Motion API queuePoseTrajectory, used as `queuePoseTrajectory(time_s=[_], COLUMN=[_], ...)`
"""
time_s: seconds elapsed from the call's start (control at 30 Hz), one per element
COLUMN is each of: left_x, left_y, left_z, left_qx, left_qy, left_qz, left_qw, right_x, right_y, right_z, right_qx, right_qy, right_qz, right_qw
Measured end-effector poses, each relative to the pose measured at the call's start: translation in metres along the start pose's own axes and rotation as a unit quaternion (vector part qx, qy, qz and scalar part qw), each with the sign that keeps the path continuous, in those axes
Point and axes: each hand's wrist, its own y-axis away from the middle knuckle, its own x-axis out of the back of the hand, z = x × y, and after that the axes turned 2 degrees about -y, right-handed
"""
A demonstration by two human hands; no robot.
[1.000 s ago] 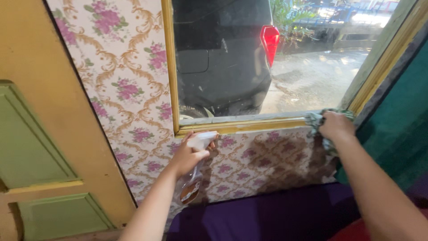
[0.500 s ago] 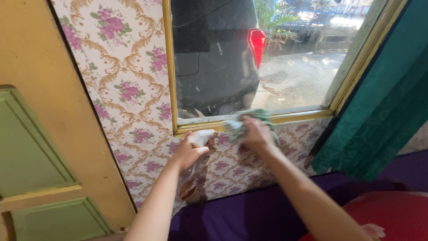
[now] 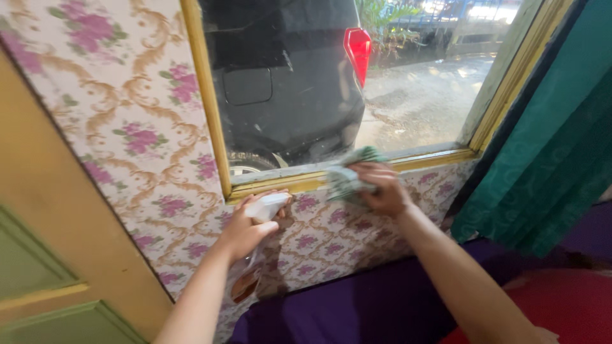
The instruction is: The person cleans a window by repeatedly spraying a cleaning solution from a bottle and wiping the glass with a cloth. The person alternates between spraying and wiping motions across the window surface.
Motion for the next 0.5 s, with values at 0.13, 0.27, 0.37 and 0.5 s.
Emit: queuePoseTrajectory(time_s=[0.13,0.27,0.37,0.5], left_x=[0.002,-0.002,-0.005,-0.005], left_y=[-0.001,-0.005,-0.006,-0.005], left_z=[0.002,-0.001,0.002,0.007], left_qx=[-0.053,-0.130,-0.044,-0.005], left_qy=[-0.010,-0.052,0.001,0.032], left_qz=[-0.013,0.011,0.004,0.001], left_qw=[0.998,0.990,0.999,0.999], right_x=[0.037,0.072,0.096,0.114], right_y=[0.057,0.087,0.111,0.129], right_z=[0.049,0.084,0.108,0.132], right_qx=[-0.061,-0.149,-0.213,-0.230], right_qy=[0.070,0.102,0.123,0.172], right_qz=[0.120,0.145,0.171,0.214], right_qw=[0.988,0.973,0.954,0.934])
